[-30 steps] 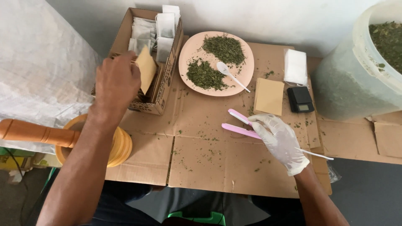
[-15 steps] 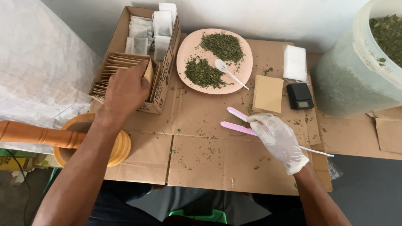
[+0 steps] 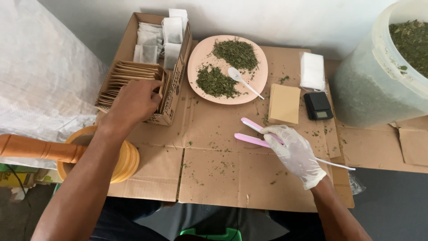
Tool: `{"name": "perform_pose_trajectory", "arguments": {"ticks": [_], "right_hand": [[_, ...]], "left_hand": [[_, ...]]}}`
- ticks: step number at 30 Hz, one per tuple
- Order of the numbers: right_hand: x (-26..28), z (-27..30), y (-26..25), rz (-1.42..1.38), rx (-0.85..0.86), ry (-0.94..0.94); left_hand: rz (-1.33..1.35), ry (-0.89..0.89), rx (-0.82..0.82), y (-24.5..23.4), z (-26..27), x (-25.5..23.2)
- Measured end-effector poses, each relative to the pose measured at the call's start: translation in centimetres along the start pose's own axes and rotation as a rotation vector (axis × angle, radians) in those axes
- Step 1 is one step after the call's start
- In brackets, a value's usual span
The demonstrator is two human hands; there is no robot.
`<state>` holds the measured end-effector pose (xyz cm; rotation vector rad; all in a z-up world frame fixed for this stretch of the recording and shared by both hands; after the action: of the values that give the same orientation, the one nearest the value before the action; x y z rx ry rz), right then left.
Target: The person is folding the tops of tea bags and using a handheld heat sealer to close them.
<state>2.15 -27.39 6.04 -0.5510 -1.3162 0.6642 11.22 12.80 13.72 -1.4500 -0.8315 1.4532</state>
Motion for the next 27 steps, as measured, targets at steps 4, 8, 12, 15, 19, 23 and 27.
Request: {"name": "perform_pose_trajectory", "arguments": {"ticks": [4,8,12,15,19,23,27], "right_hand": [[-0.3,-0.2,0.3,0.008,0.005,0.007],[0.1,-0.1,0.1,-0.010,-0.011,-0.003],[0.3,0.2,-0.4,-0.027,-0.105,-0.025],[0.7,0.3,-0.8,-0.035,-0.169,-0.089],[0.4,0.3,-0.7,-0.076,-0.224,-0.100],[1.7,0.5,-1.1,-0.024,-0.318,-0.319],[2.9,1.4,-0.7,0.030,-0.309,-0.540]], "left_hand": [[0.017,-0.001,-0.011,-0.8,-0.2,-0.1],[-0.009,-0.036,0.068,-0.5,-0.5,0.3],[-0.031,-0.069,0.054,-1.0,0.1,-0.3],[-0.049,-0.013,0.028,-0.3,-1.5,1.1],[-0.039,-0.027,0.000,-0.8,-0.7,1.1],[-0.078,0.015,-0.014,-1.2,-0.7,0.1],[-0.158,0.073,-0.046,0.0,-2.4,1.9]]}}
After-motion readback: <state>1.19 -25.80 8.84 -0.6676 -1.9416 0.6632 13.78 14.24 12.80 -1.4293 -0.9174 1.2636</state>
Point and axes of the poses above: each hand's wrist, its own z-axis away from the middle knuckle, its own y-axis out of the palm, x = y × z, the point moved 8 cm from there along -z, towards the middle knuckle, and after that the axes turned 4 degrees about y, right-handed, at the moved point
